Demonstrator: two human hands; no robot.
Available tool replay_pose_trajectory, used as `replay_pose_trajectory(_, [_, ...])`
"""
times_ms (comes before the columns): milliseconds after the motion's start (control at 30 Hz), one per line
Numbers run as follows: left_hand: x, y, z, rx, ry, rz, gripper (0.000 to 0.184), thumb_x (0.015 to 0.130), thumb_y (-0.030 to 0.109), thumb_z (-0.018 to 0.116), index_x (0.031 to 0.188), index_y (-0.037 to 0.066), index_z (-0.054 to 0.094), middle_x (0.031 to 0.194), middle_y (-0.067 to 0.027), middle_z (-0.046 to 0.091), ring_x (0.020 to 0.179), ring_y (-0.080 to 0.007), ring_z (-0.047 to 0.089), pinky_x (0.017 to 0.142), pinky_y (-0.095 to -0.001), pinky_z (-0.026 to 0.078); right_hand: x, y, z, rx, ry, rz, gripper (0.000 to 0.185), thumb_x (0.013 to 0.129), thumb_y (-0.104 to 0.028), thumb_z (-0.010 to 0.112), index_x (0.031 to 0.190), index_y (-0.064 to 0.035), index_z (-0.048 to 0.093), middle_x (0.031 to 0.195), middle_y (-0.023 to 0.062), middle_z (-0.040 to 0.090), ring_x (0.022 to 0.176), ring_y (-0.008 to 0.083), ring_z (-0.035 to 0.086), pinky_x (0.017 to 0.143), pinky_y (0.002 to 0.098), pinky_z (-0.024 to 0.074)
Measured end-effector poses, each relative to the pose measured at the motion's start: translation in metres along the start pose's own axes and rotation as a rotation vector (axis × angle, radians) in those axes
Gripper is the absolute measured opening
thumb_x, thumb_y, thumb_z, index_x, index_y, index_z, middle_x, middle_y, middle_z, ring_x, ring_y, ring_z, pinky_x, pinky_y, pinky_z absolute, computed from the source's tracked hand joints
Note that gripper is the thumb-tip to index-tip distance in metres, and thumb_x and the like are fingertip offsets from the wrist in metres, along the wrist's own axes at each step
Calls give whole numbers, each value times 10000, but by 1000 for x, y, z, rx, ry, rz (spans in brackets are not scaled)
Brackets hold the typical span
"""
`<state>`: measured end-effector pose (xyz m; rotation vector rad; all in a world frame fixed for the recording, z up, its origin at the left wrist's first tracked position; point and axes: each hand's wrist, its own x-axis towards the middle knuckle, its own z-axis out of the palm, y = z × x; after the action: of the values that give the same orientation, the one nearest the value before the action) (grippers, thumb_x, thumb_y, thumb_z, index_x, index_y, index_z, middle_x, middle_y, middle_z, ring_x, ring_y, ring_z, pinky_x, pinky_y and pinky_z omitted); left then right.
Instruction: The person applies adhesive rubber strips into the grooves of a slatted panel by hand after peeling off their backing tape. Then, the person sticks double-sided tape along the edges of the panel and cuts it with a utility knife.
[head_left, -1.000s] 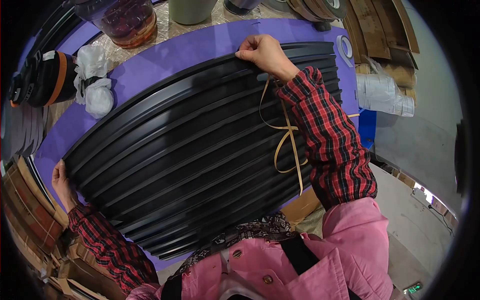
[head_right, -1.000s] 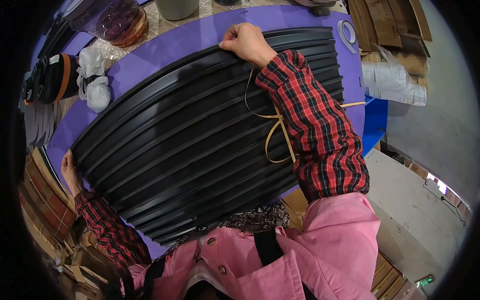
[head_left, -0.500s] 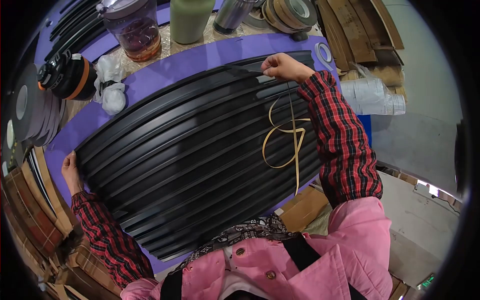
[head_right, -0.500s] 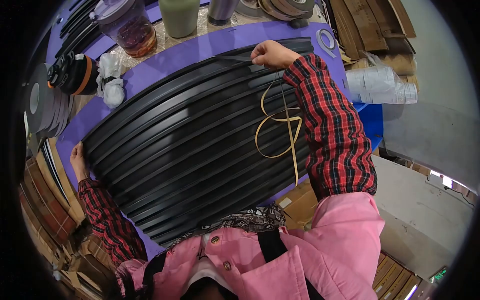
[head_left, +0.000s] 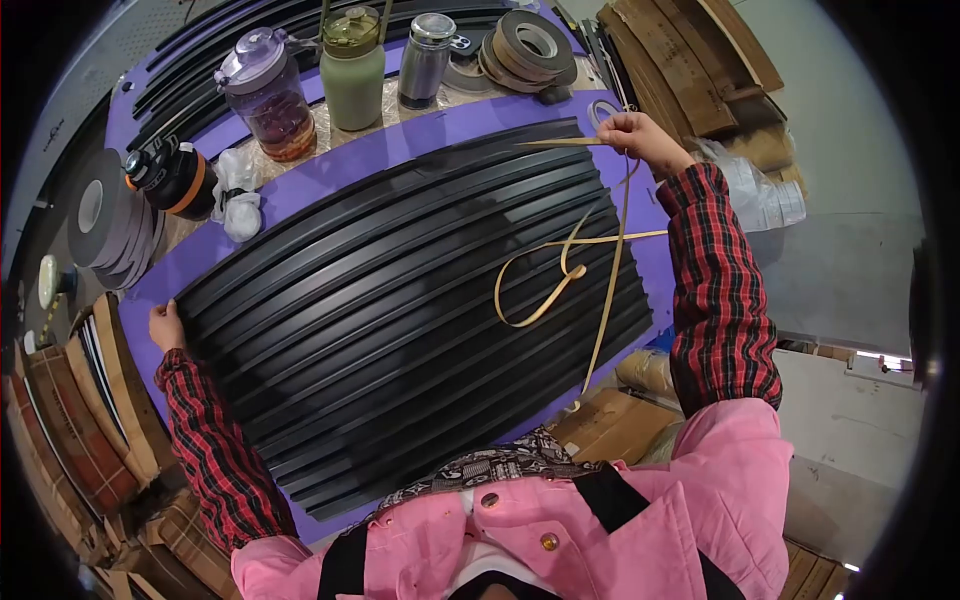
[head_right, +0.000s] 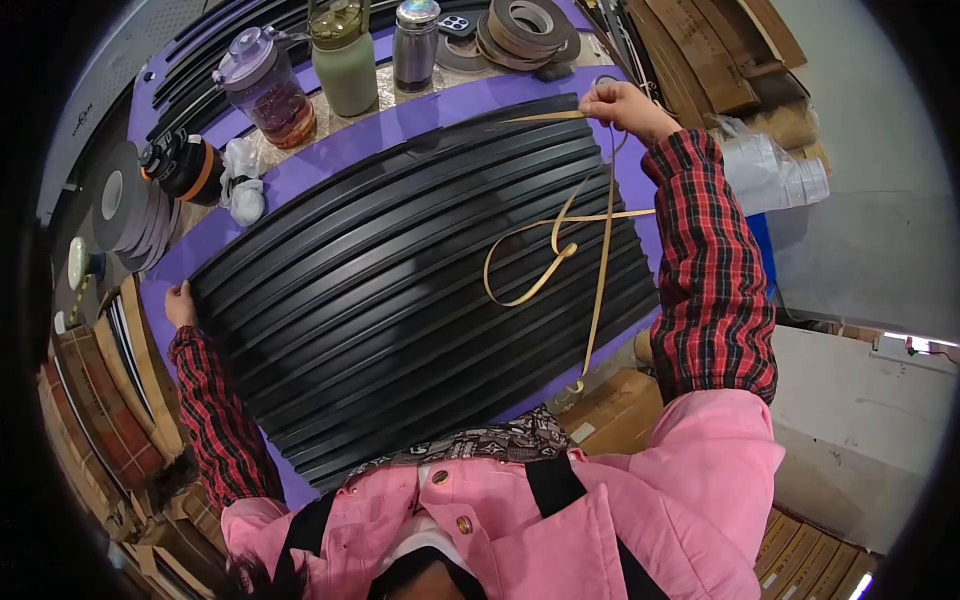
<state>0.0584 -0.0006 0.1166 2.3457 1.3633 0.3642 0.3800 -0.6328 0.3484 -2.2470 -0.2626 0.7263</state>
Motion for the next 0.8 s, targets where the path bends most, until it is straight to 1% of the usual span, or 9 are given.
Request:
replay_pose_trajectory(33, [-17, 29, -6, 343, 210, 17, 305, 742, 265, 572, 856, -18, 562, 765, -135, 586, 740, -237, 552, 680, -304, 412, -6, -1, -1, 6, 0, -3, 100, 751, -159, 592, 735, -64, 565, 599, -60, 457, 526, 39, 371, 480, 186, 312])
replay_pose_trajectory(100, [-28, 58, 14, 204, 270, 298, 275, 751, 249, 547, 851, -6, 569, 814, -170, 586, 780, -289, 560, 691, -322, 424, -10, 1, -7, 108, 5, -26, 84, 753, -138, 586, 752, -56, 568, 602, -66, 457, 533, 27, 370, 482, 164, 302])
replay_pose_trajectory(167, [-101, 155, 26, -432, 4, 331, 254, 780, 257, 519, 810, 11, 577, 721, -108, 582, 666, -195, 551, 606, -283, 422, -6, 7, -12, 160, -9, -118, 84, 755, -135, 583, 765, -52, 570, 609, -71, 457, 533, 24, 369, 480, 159, 298])
replay_pose_trajectory(200, [-136, 193, 38, -751, -472, 79, 253, 805, 277, 494, 784, 37, 573, 683, -49, 566, 625, -111, 522, 560, -230, 399, -4, 9, -16, 208, -19, -205, 86, 756, -131, 580, 778, -49, 572, 615, -75, 457, 533, 20, 367, 479, 153, 294])
replay_pose_trajectory(300, [-259, 315, 57, -988, -846, 63, 329, 844, 327, 424, 926, 31, 540, 803, -29, 559, 697, -86, 510, 624, -202, 394, -7, 15, -40, 147, 58, -422, 112, 762, -115, 574, 826, -23, 575, 696, -46, 508, 601, 18, 417, 532, 148, 336])
replay_pose_trajectory(467, [-352, 440, 101, -1087, -824, 133, 724, 729, 305, 613, 1186, -110, 234, 1110, -209, 421, 1034, -243, 435, 881, -305, 339, -49, 37, -134, 126, 313, -597, 133, 768, -87, 565, 878, -13, 573, 744, -33, 529, 709, 25, 467, 595, 144, 352])
replay_pose_trajectory(533, [-378, 485, 98, -1131, -882, 196, 656, 743, 201, 603, 1193, -103, 234, 1086, -180, 427, 961, -163, 451, 837, -264, 372, -70, 51, -173, 149, 511, -623, 135, 774, -101, 563, 885, -27, 579, 744, -46, 527, 677, 16, 451, 570, 139, 336])
replay_pose_trajectory(667, [-405, 558, 110, -1286, -788, 190, 565, 721, 97, 577, 1135, -117, 258, 958, -138, 515, 846, -145, 505, 727, -238, 420, -97, 114, -280, 168, 794, -457, 142, 778, -131, 566, 892, -48, 586, 712, -64, 517, 578, -1, 393, 506, 137, 288])
replay_pose_trajectory(800, [-406, 586, 131, -994, -713, 289, 593, 689, 84, 590, 1131, -122, 254, 928, -159, 528, 792, -170, 541, 676, -265, 444, -41, 258, -384, -361, 576, -261, 156, 732, -82, 572, 877, -25, 576, 692, -25, 536, 612, 61, 467, 575, 183, 377])
